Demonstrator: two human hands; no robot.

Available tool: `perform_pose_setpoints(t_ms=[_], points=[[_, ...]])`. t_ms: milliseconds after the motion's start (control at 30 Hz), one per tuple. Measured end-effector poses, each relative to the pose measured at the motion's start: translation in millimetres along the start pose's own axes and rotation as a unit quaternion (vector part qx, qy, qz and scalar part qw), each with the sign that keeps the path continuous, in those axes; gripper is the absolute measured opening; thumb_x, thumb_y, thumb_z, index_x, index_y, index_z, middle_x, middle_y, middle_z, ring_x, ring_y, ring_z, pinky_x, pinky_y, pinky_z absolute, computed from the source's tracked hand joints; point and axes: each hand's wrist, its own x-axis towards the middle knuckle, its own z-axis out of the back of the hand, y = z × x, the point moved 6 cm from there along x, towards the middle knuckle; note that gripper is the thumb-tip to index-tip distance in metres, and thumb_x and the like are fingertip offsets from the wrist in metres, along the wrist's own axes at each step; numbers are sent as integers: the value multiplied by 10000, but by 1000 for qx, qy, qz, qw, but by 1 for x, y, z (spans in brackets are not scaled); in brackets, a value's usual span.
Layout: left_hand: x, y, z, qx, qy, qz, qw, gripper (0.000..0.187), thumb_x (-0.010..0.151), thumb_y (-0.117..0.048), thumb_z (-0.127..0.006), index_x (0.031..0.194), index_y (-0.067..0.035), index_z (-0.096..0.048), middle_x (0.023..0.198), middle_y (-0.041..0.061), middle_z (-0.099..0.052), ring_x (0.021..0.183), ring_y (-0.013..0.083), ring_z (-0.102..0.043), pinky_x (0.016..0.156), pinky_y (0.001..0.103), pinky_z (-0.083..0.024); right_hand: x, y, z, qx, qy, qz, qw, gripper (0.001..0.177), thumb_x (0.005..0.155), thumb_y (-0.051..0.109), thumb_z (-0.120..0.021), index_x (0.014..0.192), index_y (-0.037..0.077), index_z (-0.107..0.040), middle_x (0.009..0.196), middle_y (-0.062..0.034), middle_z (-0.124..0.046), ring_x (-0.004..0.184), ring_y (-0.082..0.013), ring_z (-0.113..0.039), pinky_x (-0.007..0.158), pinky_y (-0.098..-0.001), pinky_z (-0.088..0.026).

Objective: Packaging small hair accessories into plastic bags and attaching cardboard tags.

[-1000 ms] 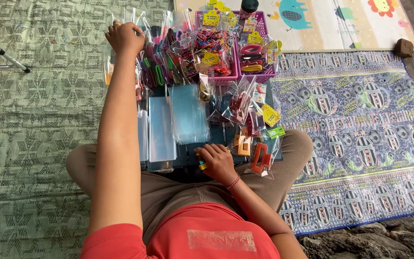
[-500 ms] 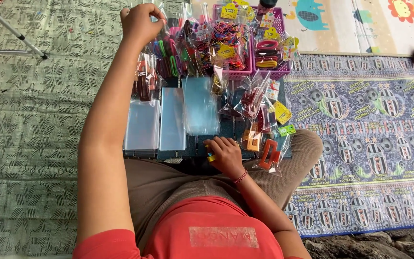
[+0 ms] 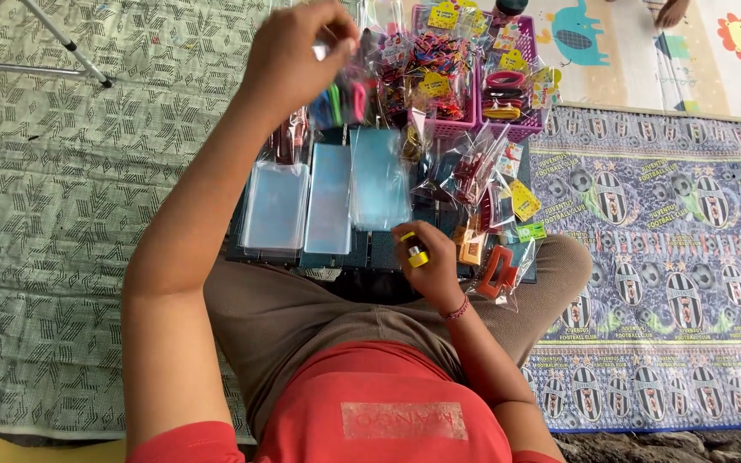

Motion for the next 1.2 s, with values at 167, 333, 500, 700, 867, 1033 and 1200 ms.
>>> perform_pose_setpoints(t_ms=[167, 333, 500, 700, 867, 1033, 1200], points=[[-24, -55, -8, -102, 128, 44, 986, 98, 921, -26, -749, 1005, -68, -721, 926, 79, -771, 771, 141, -706, 675, 232, -600, 31, 28, 23, 50, -71, 19, 996, 278, 904, 41, -729, 1158, 39, -616, 1083, -86, -628, 787, -146, -598, 708, -260, -504], [-52, -96, -11, -256, 154, 34, 954, 74, 929, -42, -754, 990, -52, -714, 878, 136, -735, 792, 319, -742, 789, 462, -576, 46, 21, 26, 181, -70, 8, 981, 286, 933, 46, -741, 1198, -20, -658, 1056, -149, -687, 713, -133, -556, 662, -309, -452], [-89, -74, -37, -411, 68, 141, 898, 506, 970, -187, -776, 1421, -115, -558, 1093, 106, -747, 964, 230, -763, 958, 426, -574, 37, 9, 31, 246, -114, -69, 960, 149, 929, 18, -738, 1023, -52, -647, 834, -134, -719, 709, -113, -585, 668, -270, -457], [-148, -63, -75, -446, 19, 214, 869, 483, 947, -116, -778, 1393, -75, -596, 1025, 108, -765, 1000, 251, -758, 993, 436, -566, 24, -16, 34, 243, -186, -64, 950, 178, 955, 84, -749, 1048, -13, -632, 853, -170, -722, 650, -126, -589, 641, -264, -494], [-165, -64, -77, -441, -35, 249, 861, 422, 953, -106, -766, 1315, -64, -553, 942, 114, -768, 904, 210, -763, 942, 398, -577, 19, -9, 31, 219, -202, -68, 952, 218, 946, 90, -765, 1072, -9, -617, 884, -177, -727, 714, -141, -635, 651, -256, -516], [-167, -76, -69, -398, -68, 228, 886, 137, 959, -40, -732, 1043, -78, -629, 904, 104, -766, 871, 218, -770, 877, 410, -585, 14, -7, 27, 170, -210, -25, 962, 187, 957, 26, -738, 1058, -19, -588, 892, -189, -721, 796, -189, -677, 735, -303, -519], [-167, -86, -64, -334, -29, 206, 919, 178, 982, -100, -685, 1131, -162, -761, 1065, 37, -747, 856, 182, -735, 801, 344, -513, 12, 5, 27, 132, -210, 40, 968, 165, 976, 20, -707, 1051, -35, -570, 897, -198, -706, 846, -245, -704, 816, -351, -536]])
